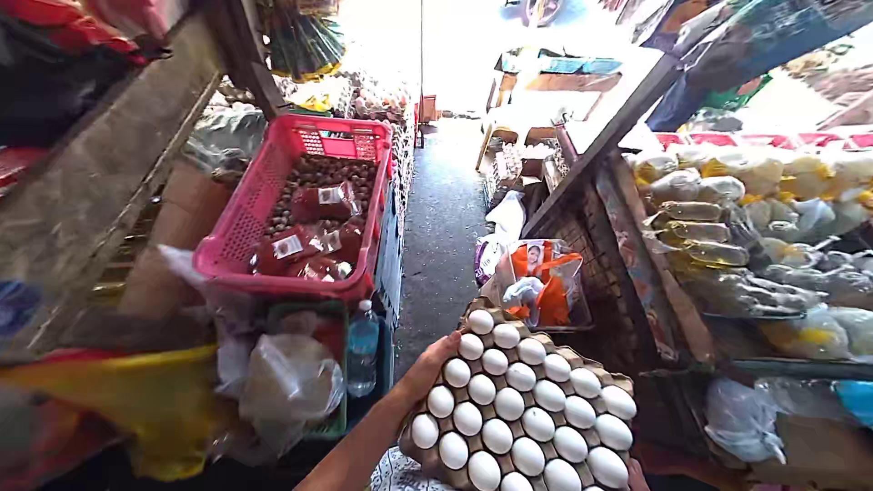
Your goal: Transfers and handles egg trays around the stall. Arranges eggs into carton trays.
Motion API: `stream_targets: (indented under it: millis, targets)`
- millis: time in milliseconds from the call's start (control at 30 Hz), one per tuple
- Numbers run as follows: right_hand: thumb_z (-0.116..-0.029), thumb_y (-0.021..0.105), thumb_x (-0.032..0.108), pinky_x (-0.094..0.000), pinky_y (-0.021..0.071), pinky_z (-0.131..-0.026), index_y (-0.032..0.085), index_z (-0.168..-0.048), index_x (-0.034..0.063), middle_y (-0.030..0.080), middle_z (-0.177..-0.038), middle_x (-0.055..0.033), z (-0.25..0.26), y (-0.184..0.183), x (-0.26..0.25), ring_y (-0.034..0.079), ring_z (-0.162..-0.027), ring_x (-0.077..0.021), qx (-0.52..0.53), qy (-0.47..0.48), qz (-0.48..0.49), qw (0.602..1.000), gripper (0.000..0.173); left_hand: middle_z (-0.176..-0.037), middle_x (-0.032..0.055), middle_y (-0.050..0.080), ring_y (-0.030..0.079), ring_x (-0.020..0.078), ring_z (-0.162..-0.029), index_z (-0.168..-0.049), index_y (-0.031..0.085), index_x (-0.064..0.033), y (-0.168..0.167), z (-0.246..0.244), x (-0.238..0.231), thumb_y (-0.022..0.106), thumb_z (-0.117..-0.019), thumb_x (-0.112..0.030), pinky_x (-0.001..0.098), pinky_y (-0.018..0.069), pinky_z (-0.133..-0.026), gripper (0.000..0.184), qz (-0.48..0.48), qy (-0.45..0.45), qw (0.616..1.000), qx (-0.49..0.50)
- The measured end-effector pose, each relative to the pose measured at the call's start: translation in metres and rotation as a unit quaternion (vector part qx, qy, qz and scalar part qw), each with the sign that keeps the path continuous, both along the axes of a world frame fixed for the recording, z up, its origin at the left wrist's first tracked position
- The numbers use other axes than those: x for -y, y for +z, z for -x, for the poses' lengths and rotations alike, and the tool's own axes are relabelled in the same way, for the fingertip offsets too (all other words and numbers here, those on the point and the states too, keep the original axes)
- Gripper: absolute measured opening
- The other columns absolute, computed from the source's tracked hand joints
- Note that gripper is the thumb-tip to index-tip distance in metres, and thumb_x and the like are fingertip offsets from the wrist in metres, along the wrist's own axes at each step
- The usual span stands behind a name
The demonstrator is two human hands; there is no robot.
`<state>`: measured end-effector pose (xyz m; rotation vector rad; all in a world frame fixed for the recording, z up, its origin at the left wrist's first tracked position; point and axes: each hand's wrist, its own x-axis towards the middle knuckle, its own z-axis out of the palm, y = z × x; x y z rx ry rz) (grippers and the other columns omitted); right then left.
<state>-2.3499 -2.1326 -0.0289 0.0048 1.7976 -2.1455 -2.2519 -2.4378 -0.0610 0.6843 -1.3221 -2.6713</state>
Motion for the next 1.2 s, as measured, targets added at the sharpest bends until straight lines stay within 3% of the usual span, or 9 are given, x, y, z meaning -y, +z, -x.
stream_targets:
  millis: [133, 233, 367, 533, 733, 933, 1067, 1133, 1200]
  targets:
    - [-0.113, 0.025, 0.03, -0.0231, 0.0587, -0.092, 0.056, -0.132, 0.0146, 0.073, -0.11, 0.0088, 0.111, -0.007, 0.103, 0.068, -0.103, 0.0008, 0.053, 0.042, 0.029, 0.997, 0.039, -0.125, 0.0095, 0.07, 0.067, 0.0176, -0.116, -0.143, 0.053, -0.0096, -0.003, 0.072, 0.08, 0.03, -0.1096, -0.052, 0.0393, 0.0551, -0.102, 0.059, 0.028, 0.077, 0.997, -0.005]
    - [-0.1122, 0.027, 0.034, -0.026, 0.0614, -0.087, 0.061, -0.128, 0.0149, 0.074, -0.108, 0.0043, 0.199, 0.004, 0.181, 0.071, -0.1, -0.0028, 0.084, 0.1, 0.064, 0.989, 0.042, -0.124, 0.0104, 0.07, 0.067, 0.0184, -0.115, -0.143, 0.053, -0.009, 0.02, 0.121, 0.133, 0.031, -0.1097, -0.052, 0.0401, 0.0559, -0.102, 0.059, 0.055, 0.157, 0.986, 0.018]
    - [-0.1108, 0.031, 0.028, -0.0258, 0.0605, -0.089, 0.061, -0.127, 0.0133, 0.074, -0.109, 0.0044, 0.285, 0.014, 0.28, 0.07, -0.101, -0.0026, 0.086, 0.181, 0.06, 0.978, 0.037, -0.137, 0.0091, 0.064, 0.061, 0.015, -0.126, -0.151, 0.045, -0.0077, 0.05, 0.156, 0.19, 0.032, -0.11, -0.051, 0.0364, 0.0509, -0.109, 0.061, 0.113, 0.256, 0.956, 0.089]
    - [-0.1103, 0.034, 0.026, -0.0257, 0.0593, -0.092, 0.06, -0.131, 0.0093, 0.073, -0.111, 0.0034, 0.379, 0.017, 0.399, 0.069, -0.102, -0.0033, 0.073, 0.266, -0.004, 0.961, 0.037, -0.128, 0.008, 0.069, 0.065, 0.0135, -0.12, -0.141, 0.057, -0.0085, 0.039, 0.209, 0.248, 0.027, -0.1113, -0.048, 0.035, 0.0534, -0.105, 0.057, 0.085, 0.381, 0.913, 0.116]
    - [-0.1108, 0.036, 0.025, -0.0204, 0.0593, -0.088, 0.061, -0.127, 0.0119, 0.074, -0.106, 0.0084, 0.48, -0.004, 0.551, 0.069, -0.099, 0.0017, 0.039, 0.284, 0.01, 0.958, 0.033, -0.134, 0.011, 0.065, 0.062, 0.014, -0.124, -0.146, 0.049, -0.0031, 0.007, 0.303, 0.39, 0.029, -0.1114, -0.047, 0.0349, 0.0506, -0.109, 0.06, 0.114, 0.389, 0.912, 0.068]
    - [-0.1108, 0.027, 0.025, -0.0211, 0.0583, -0.089, 0.058, -0.126, 0.013, 0.072, -0.106, 0.0094, 0.566, 0.019, 0.7, 0.068, -0.099, 0.002, -0.024, 0.31, -0.007, 0.95, 0.037, -0.143, 0.0115, 0.06, 0.057, 0.0133, -0.13, -0.151, 0.045, -0.003, 0.017, 0.389, 0.548, 0.034, -0.1097, -0.05, 0.035, 0.0462, -0.114, 0.064, 0.146, 0.361, 0.92, 0.056]
    - [-0.1116, 0.027, 0.028, -0.0217, 0.0576, -0.091, 0.057, -0.13, 0.0129, 0.071, -0.11, 0.0082, 0.604, 0.02, 0.773, 0.067, -0.102, 0.0012, 0.002, 0.333, -0.028, 0.943, 0.038, -0.135, 0.0122, 0.063, 0.061, 0.0118, -0.123, -0.144, 0.05, 0.0001, 0.029, 0.415, 0.61, 0.036, -0.1105, -0.045, 0.0328, 0.0488, -0.109, 0.058, 0.134, 0.389, 0.909, 0.067]
    - [-0.1123, 0.029, 0.029, -0.0231, 0.0572, -0.093, 0.053, -0.138, 0.0105, 0.07, -0.117, 0.0054, 0.617, 0.019, 0.812, 0.066, -0.107, -0.0003, 0.022, 0.354, -0.042, 0.934, 0.04, -0.141, 0.0128, 0.059, 0.057, 0.0104, -0.128, -0.148, 0.046, 0.0012, 0.034, 0.422, 0.635, 0.032, -0.1115, -0.041, 0.0306, 0.0453, -0.112, 0.057, 0.13, 0.408, 0.899, 0.089]
    - [-0.112, 0.028, 0.028, -0.0218, 0.0583, -0.091, 0.054, -0.135, 0.0108, 0.071, -0.114, 0.0058, 0.63, 0.02, 0.858, 0.067, -0.104, 0.0006, 0.036, 0.385, -0.056, 0.921, 0.039, -0.144, 0.0132, 0.057, 0.055, 0.0111, -0.132, -0.149, 0.045, 0.0, 0.025, 0.431, 0.659, 0.03, -0.1116, -0.042, 0.0311, 0.0445, -0.113, 0.058, 0.127, 0.436, 0.883, 0.123]
